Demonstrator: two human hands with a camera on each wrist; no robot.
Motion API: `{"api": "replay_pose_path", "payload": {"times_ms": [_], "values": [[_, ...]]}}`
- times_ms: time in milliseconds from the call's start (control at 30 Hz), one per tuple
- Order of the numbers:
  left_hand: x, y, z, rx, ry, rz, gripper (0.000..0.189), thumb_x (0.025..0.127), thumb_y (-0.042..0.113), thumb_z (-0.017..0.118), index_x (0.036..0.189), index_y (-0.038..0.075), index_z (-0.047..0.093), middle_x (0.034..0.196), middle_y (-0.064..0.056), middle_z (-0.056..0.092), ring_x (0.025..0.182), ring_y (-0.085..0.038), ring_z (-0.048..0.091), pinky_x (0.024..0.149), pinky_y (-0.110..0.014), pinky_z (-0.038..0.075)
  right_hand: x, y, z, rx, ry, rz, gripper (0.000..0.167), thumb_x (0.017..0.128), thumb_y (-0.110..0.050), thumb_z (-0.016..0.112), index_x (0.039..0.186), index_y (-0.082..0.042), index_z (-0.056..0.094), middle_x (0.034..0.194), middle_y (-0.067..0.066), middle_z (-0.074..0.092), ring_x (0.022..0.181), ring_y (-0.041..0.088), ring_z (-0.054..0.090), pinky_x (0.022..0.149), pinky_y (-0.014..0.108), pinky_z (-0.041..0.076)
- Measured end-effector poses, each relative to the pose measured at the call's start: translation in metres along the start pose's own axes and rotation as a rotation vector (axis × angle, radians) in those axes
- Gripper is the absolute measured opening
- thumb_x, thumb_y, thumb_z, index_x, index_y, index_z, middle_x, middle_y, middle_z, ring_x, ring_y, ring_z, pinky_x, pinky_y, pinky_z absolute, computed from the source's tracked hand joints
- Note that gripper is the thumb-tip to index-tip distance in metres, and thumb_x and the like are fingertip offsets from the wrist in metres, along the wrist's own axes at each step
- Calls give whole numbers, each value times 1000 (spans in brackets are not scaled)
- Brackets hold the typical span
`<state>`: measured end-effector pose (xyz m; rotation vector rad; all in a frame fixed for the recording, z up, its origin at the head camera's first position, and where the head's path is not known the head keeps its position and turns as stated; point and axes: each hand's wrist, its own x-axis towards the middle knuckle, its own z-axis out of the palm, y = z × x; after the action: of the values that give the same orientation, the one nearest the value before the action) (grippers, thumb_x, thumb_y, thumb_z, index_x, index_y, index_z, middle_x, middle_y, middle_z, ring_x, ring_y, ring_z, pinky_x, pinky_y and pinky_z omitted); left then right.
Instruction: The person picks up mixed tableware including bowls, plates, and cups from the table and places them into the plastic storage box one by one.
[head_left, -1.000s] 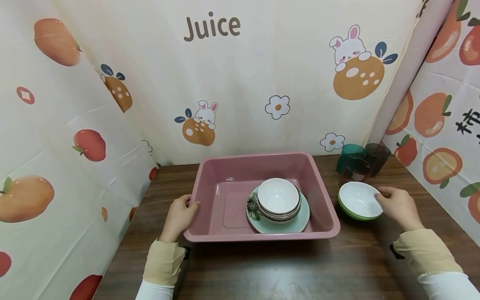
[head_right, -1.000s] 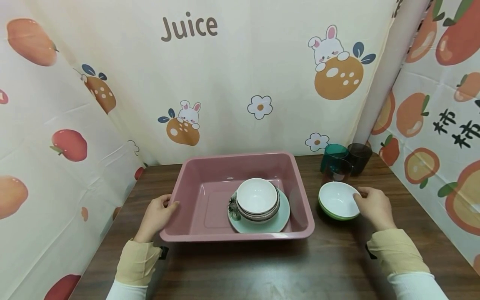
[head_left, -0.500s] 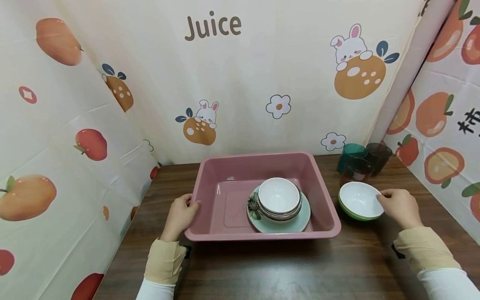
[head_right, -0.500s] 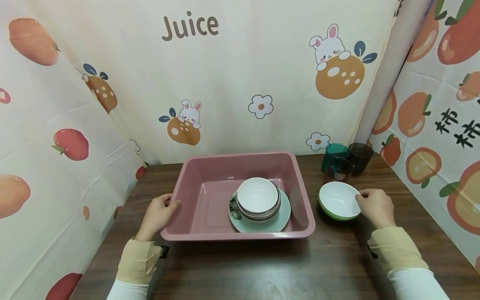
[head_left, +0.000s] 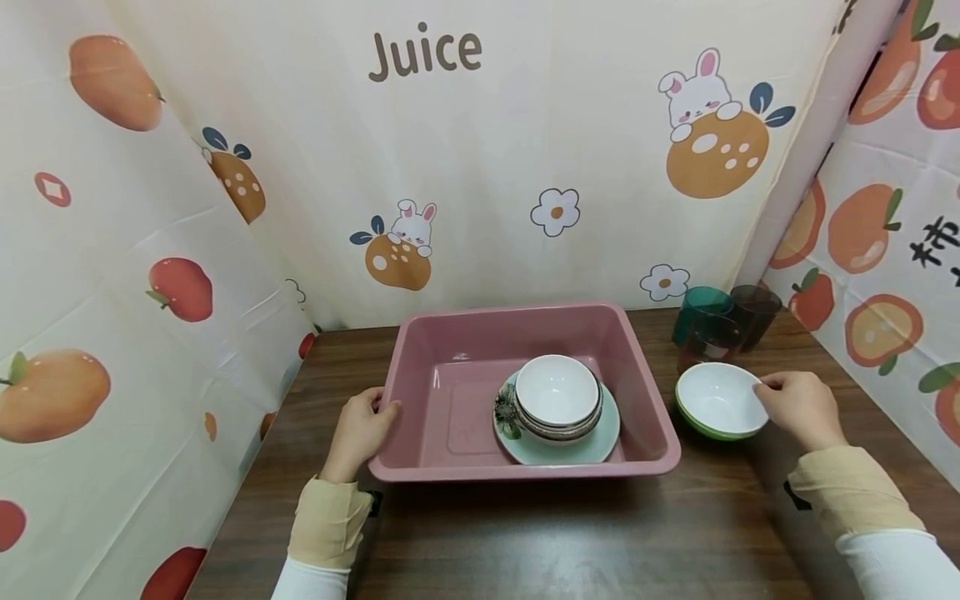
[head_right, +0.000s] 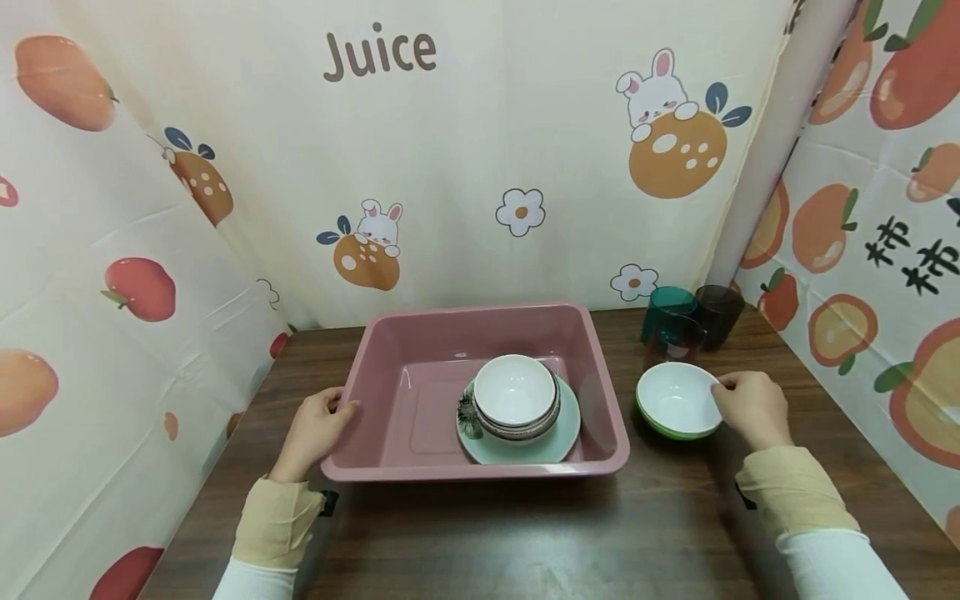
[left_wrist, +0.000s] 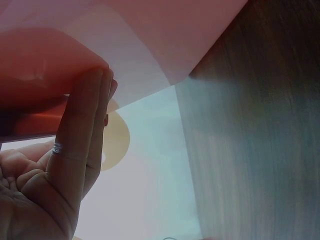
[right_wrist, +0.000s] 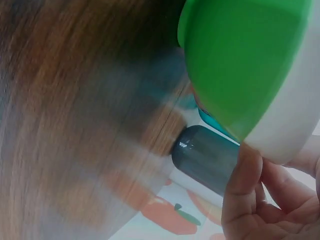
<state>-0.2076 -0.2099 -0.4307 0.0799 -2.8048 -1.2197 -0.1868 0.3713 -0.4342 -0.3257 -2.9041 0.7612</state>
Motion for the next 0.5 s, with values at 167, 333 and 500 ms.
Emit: {"api": "replay_pose_path", "payload": {"times_ms": [167, 333, 500], "values": [[-1, -1, 1, -1, -7, -5, 35, 91, 16, 61, 119, -5, 64, 96, -18, 73, 76, -18, 66, 66, -29, 51, -1, -2, -5, -1, 20, -1, 36, 93, -16, 56, 103, 18, 65, 100, 36, 65, 83, 45, 61, 56, 32, 43], [0, 1, -1, -2, -5, 1, 35, 91, 15, 61, 119, -5, 64, 95, -18, 73, 76, -18, 65, 66, -29, 51, -2, -8, -13, 20, 33, 5, 39, 94, -17, 56, 106, 19, 64, 98, 36, 65, 76, 38, 62, 52, 28, 43], [1, 1, -2, 0, -7, 8, 33, 91, 15, 61, 117, -5, 65, 94, -17, 73, 75, -17, 64, 66, -28, 50, -1, -14, -23, 15, 24, -9, 39, 93, -18, 55, 105, 19, 64, 90, 32, 67, 69, 28, 58, 51, 29, 42]]}}
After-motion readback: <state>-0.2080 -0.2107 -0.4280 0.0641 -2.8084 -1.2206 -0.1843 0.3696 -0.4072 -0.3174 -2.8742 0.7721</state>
